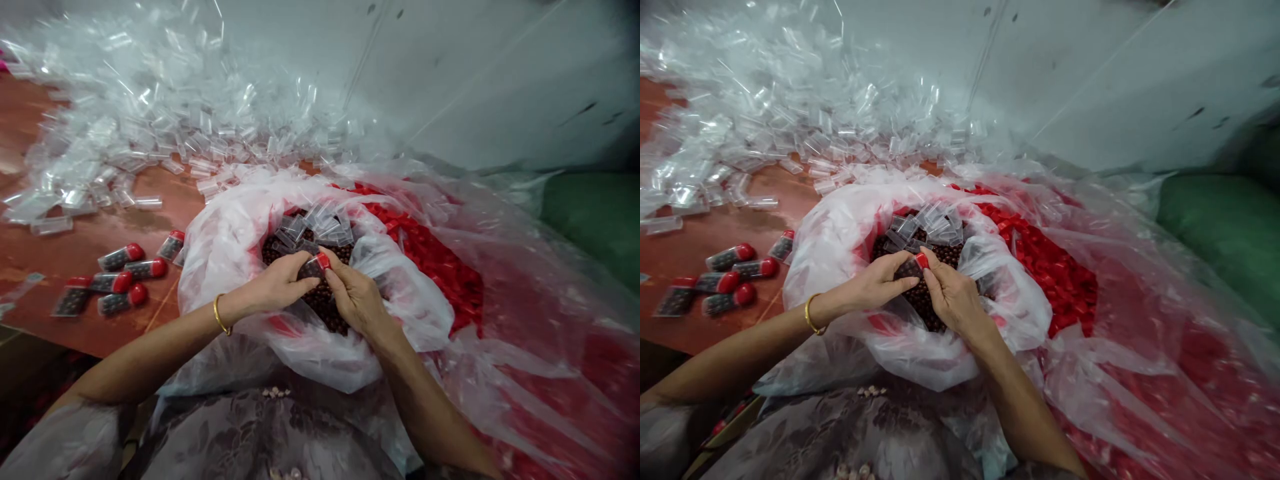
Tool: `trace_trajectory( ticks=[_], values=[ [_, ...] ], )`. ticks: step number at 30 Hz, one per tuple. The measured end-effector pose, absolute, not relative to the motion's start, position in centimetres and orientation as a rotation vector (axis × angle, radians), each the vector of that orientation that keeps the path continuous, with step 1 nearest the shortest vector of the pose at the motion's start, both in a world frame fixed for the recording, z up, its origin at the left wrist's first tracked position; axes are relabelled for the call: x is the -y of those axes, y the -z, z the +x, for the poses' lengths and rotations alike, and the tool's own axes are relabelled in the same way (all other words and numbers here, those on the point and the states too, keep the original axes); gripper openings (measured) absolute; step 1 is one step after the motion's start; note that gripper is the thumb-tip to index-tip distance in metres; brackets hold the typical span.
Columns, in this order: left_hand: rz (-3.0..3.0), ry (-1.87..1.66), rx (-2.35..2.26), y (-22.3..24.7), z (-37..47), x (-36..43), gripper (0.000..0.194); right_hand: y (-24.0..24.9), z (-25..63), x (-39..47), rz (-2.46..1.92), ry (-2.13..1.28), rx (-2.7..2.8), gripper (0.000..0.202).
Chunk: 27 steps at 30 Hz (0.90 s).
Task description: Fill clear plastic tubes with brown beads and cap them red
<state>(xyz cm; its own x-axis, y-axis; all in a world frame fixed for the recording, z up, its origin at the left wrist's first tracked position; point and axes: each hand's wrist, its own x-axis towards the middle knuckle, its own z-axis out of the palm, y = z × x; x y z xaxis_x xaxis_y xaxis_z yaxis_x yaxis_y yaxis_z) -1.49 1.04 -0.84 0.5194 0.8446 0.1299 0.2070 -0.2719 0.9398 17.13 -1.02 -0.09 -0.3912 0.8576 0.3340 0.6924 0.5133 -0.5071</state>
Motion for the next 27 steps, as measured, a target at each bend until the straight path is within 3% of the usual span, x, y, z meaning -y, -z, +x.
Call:
trace_trajectory(
  ticks=[7,10,18,27],
  values=[
    [1.843,-0.73,-0.954,0.0,-1.5,-0.8,0.017,-0.6,17.6,1.0,-1.073,-0.17,2.36,0.045],
    [1.926,-0.676,-1.052,-0.7,-1.3,-0.5,0.023,-1.5,17.4,0.5,-1.083,-0.359,2.204,0.046],
    [2.255,-0.45,-1.16,-0.9,-1.0,0.3,0.022,-0.5,13.2,-1.9,-1.232,-1.225,1.452,0.076],
    [2.509,-0.407,-1.118,0.5,-1.1,0.5,0.018,0.0,12.7,-0.7,-1.131,-1.312,1.731,0.082]
  ],
)
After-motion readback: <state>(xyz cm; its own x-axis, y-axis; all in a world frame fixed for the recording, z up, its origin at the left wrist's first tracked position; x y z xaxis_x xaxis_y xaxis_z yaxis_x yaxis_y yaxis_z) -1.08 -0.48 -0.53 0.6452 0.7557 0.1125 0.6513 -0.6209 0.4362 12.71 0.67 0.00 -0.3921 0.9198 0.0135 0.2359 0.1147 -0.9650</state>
